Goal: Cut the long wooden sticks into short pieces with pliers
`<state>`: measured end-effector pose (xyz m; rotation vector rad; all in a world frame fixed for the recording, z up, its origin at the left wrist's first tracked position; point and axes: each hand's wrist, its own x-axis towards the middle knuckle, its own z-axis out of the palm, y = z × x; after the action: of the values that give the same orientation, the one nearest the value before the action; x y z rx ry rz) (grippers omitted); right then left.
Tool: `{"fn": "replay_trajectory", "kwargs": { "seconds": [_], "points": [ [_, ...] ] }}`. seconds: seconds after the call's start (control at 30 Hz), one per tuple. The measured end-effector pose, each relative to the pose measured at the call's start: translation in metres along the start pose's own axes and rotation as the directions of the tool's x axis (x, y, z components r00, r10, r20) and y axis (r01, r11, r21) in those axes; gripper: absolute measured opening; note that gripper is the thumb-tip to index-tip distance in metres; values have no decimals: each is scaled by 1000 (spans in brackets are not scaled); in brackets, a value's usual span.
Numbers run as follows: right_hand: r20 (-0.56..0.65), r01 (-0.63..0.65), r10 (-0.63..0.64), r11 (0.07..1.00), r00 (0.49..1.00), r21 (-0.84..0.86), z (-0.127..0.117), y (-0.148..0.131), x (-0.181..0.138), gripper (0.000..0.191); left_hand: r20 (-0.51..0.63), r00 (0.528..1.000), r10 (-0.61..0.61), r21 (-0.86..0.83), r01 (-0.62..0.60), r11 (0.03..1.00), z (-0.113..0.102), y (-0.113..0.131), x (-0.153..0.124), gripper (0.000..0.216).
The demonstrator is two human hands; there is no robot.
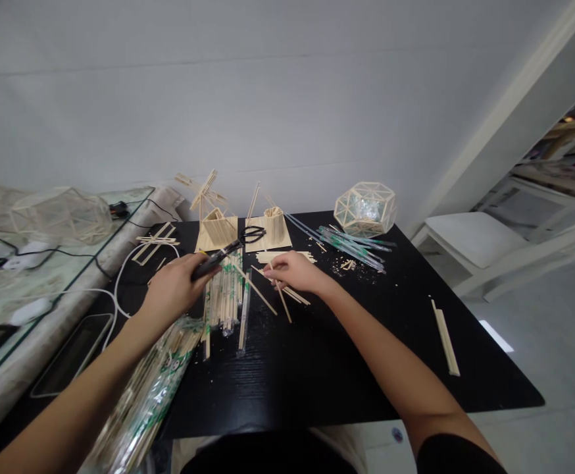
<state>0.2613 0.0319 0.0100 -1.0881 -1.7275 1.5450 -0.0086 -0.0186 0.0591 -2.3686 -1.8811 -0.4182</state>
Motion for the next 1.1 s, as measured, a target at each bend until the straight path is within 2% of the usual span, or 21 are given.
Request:
{"fn": "replay_trajectory", "kwargs": {
  "seconds": [0.1, 0.17, 0.3, 0.43, 0.5, 0.6, 0.67, 0.73, 0.8, 0.9, 1.1],
  "points": [
    [-54, -108, 101, 984, 993, -144, 7, 17, 6, 17, 50, 998, 25, -221, -13, 975, 12, 1, 0, 36],
    [-105, -138, 114, 953, 988, -271, 17, 27, 9, 20, 86, 996, 14, -279, 11, 960, 18, 6, -3, 41],
    [-177, -125, 43, 864, 983, -487, 31, 38, 11, 21, 168, 986, 12, -450, 66, 891, 22, 15, -10, 49],
    [-225, -89, -47, 824, 973, -559, 31, 40, 10, 17, 215, 973, 80, -540, 51, 840, 28, 15, -13, 50],
    [-227, -54, -70, 866, 971, -498, 29, 36, 9, 14, 221, 968, 117, -561, 28, 827, 32, 15, -14, 50],
    [-223, -46, 8, 985, 975, -164, 27, 22, 7, 30, 181, 974, 135, -586, -3, 810, 38, 15, -13, 49],
    [-188, -83, 99, 992, 977, 93, 26, 10, 4, 39, 154, 982, 109, -569, -2, 822, 42, 15, -14, 49],
    [-137, -107, 141, 967, 980, 233, 28, -1, 1, 41, 144, 987, 67, -523, 18, 852, 46, 14, -14, 51],
    [-117, -89, 123, 961, 985, 263, 32, -8, -4, 34, 137, 990, 33, -467, 35, 884, 48, 13, -15, 53],
    [-163, 0, 37, 975, 986, 221, 42, -10, -8, 24, 137, 990, 20, -426, 41, 904, 50, 13, -16, 56],
    [-243, 103, -70, 987, 967, 123, 56, -3, -8, 25, 163, 987, 9, -405, 59, 912, 47, 15, -18, 60]
  ]
}}
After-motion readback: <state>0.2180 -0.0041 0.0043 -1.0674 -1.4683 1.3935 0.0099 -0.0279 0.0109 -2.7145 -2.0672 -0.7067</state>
